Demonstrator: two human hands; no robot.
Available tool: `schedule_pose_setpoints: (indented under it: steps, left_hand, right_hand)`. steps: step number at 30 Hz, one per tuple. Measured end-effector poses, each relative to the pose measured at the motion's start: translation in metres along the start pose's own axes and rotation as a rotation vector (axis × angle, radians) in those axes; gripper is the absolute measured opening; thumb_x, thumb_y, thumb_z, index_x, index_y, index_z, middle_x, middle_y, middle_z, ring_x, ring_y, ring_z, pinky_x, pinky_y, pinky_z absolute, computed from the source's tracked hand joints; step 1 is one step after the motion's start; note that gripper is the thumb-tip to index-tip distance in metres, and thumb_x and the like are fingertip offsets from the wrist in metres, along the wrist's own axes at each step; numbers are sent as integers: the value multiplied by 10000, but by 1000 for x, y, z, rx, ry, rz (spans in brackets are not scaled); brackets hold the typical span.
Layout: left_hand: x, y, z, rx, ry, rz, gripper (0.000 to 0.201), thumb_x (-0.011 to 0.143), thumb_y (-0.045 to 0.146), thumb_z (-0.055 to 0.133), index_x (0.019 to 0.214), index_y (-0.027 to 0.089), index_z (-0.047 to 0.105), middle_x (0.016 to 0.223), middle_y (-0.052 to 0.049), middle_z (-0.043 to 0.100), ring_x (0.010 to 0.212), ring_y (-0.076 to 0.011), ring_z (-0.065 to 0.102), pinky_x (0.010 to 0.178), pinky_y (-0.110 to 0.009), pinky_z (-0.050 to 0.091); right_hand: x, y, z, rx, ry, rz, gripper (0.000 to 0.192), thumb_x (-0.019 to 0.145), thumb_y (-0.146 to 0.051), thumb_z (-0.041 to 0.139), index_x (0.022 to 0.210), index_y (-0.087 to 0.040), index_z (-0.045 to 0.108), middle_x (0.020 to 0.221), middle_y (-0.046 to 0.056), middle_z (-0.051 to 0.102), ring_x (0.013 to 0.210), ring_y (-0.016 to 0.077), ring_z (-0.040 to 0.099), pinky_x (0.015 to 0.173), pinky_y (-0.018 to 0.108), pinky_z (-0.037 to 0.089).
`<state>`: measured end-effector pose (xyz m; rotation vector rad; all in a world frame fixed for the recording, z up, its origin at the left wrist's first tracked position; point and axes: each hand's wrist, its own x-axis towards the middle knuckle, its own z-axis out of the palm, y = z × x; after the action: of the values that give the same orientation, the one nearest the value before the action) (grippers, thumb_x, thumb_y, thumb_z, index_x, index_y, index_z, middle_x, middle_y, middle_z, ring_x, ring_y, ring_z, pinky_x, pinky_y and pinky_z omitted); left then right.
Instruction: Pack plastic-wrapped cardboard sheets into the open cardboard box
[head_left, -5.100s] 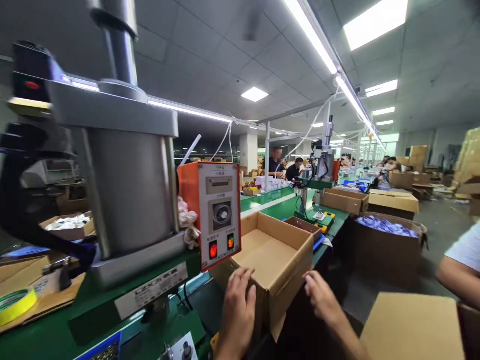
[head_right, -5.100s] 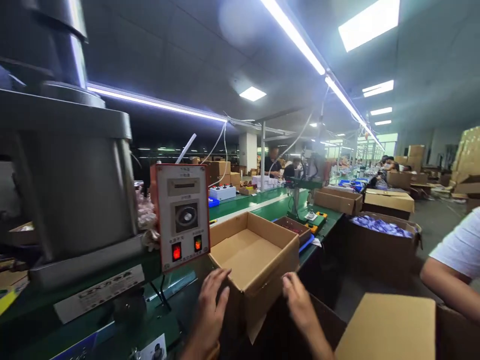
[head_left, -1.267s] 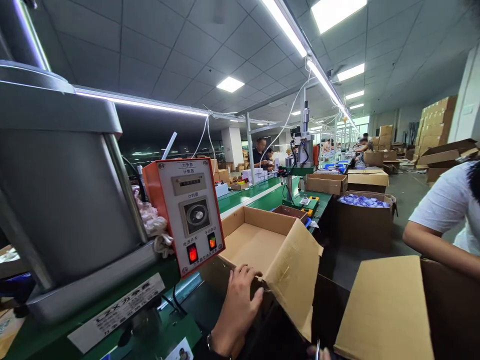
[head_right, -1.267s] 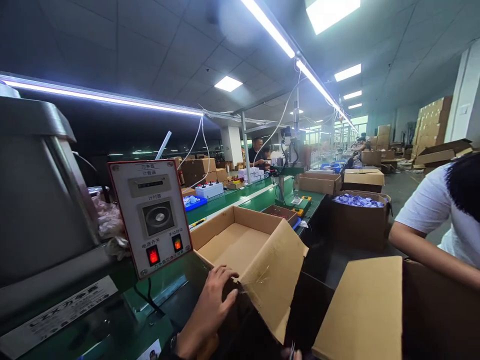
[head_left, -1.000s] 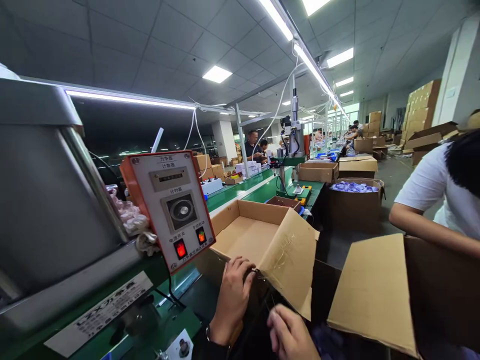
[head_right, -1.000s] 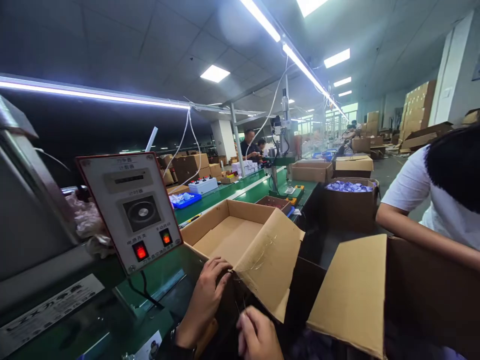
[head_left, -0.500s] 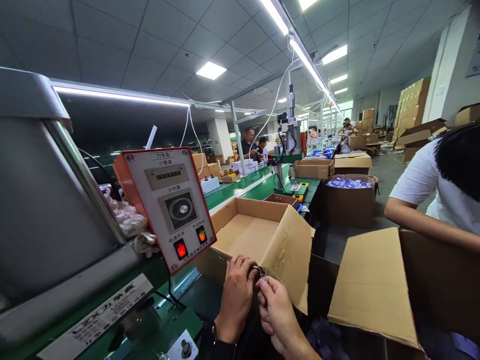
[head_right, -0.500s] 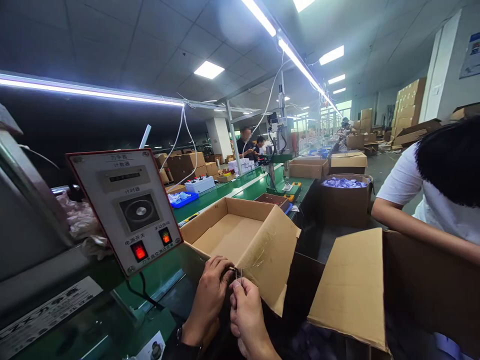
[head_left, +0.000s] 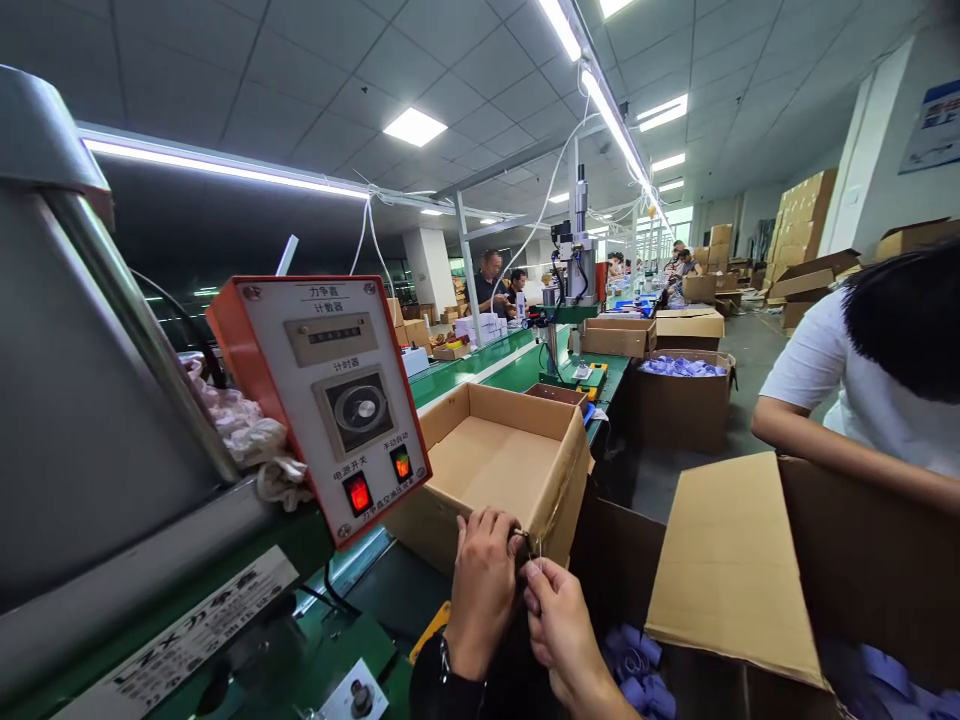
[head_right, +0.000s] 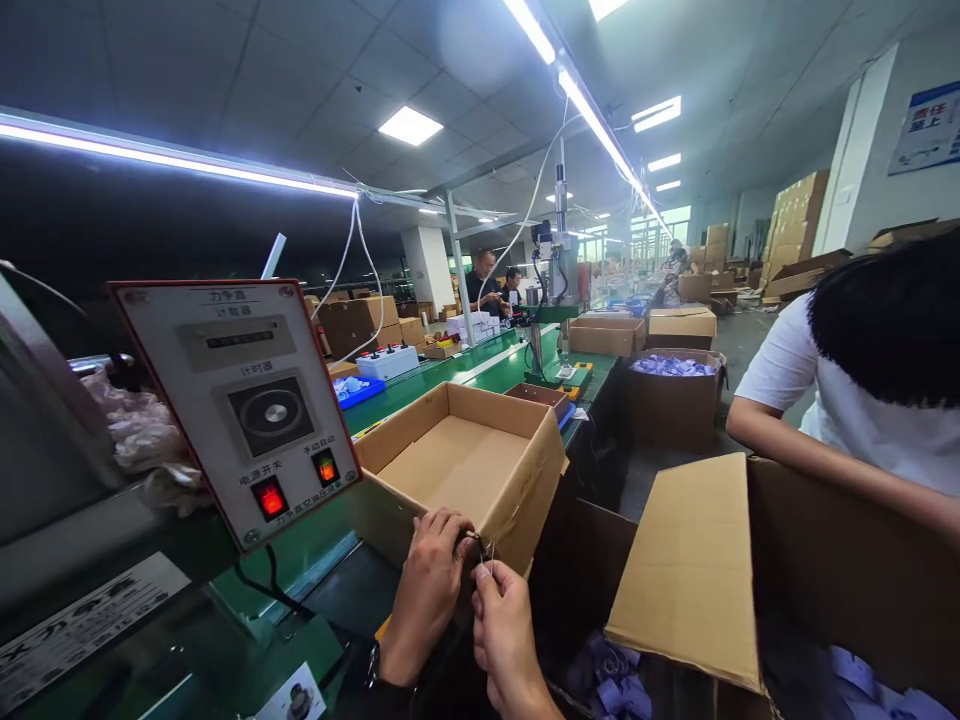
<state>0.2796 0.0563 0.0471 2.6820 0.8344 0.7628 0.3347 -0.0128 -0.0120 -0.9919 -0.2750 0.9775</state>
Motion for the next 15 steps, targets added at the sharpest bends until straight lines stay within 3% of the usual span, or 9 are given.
schedule_pose_setpoints:
  steps: [8,15]
  left_hand:
    - [1,-5,-18,99,-64,-7,188,863,133,468,951,239,595,1046,-29,594,1061,-234,481,1003,-443,387]
    - [0,-4,-13,160,-69,-11,166,887,152,432,947,212,575,1056,-51,575,1065,-253,461,1003,-471,373]
  right_hand:
    - [-11,-10,9,-34,-92,43,634,488,-753,705,729,-203,500,440,-146,369,282,-17,158,253,122,90]
    - [-11,-15,7,-26,-65,61,629,480,-741,706,741,-205,506,445,-144,384,281,-15,156,239,125,104]
